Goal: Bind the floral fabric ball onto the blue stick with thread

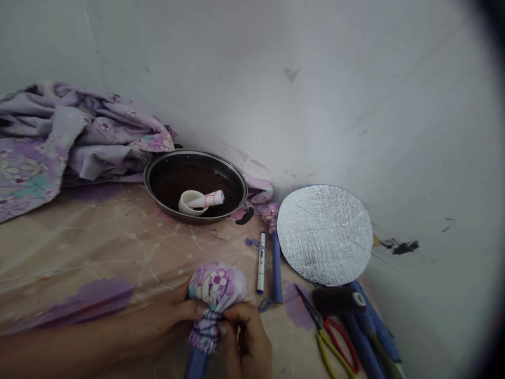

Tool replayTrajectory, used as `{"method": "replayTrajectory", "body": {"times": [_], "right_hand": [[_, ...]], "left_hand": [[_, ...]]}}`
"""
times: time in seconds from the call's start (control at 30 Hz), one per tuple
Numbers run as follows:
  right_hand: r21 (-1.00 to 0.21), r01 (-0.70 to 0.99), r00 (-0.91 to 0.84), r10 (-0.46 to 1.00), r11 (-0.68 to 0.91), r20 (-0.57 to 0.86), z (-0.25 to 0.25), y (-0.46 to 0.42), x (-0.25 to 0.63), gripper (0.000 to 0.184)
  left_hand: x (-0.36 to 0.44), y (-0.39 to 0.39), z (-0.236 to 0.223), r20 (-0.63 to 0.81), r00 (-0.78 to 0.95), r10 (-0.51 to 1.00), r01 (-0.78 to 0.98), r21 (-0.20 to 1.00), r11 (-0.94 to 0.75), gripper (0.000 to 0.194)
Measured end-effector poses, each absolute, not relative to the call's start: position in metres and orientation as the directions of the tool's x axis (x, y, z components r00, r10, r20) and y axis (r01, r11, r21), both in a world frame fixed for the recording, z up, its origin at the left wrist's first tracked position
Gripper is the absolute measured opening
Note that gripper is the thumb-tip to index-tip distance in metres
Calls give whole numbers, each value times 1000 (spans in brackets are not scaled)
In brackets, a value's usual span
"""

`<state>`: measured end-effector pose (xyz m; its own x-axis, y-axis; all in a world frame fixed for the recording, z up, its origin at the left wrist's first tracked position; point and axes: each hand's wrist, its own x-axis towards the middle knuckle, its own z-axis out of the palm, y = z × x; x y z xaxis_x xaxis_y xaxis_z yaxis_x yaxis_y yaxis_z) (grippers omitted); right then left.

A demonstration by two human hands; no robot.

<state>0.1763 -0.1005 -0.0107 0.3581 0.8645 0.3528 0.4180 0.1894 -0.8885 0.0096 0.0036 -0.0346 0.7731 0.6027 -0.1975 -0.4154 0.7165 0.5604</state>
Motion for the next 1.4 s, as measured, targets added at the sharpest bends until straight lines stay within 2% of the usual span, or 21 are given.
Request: {"method": "replayTrajectory", "body": {"times": [0.27, 0.37, 0.57, 0.83, 1.1, 1.2, 1.3, 1.4], "right_hand": [[-875, 463, 363, 871, 140, 332, -4, -100, 181, 24], [-861, 489, 320, 890, 139, 325, 1, -95, 190, 21], [-835, 512, 247, 898, 198, 365, 2, -90, 210, 22], [-803, 556, 221, 894, 213, 390, -5, -87, 210, 25], [-828, 519, 239, 895, 211, 378, -4, -85, 212, 25], [-814, 543, 259, 882, 205, 395, -5, -85, 210, 29], [-802, 568, 276, 875, 184, 397, -4, -83, 207, 30], [-775, 601, 264, 866, 197, 425, 4, -82, 205, 29]], "left_hand": [[3, 0, 7, -285, 735, 615, -370, 591, 716, 54], [3, 4, 15, -304, 712, 632, -374, 598, 709, 58], [13, 10, -8, -228, 683, 694, -457, 608, 650, 78], [7, 5, -3, -225, 694, 684, -464, 587, 663, 73], [22, 11, -48, -198, 643, 740, -511, 609, 607, 93], [19, 11, -41, -200, 628, 752, -509, 626, 591, 89], [10, 9, -20, -227, 710, 667, -410, 636, 654, 74], [6, 7, -7, -203, 696, 689, -437, 641, 631, 72]]}}
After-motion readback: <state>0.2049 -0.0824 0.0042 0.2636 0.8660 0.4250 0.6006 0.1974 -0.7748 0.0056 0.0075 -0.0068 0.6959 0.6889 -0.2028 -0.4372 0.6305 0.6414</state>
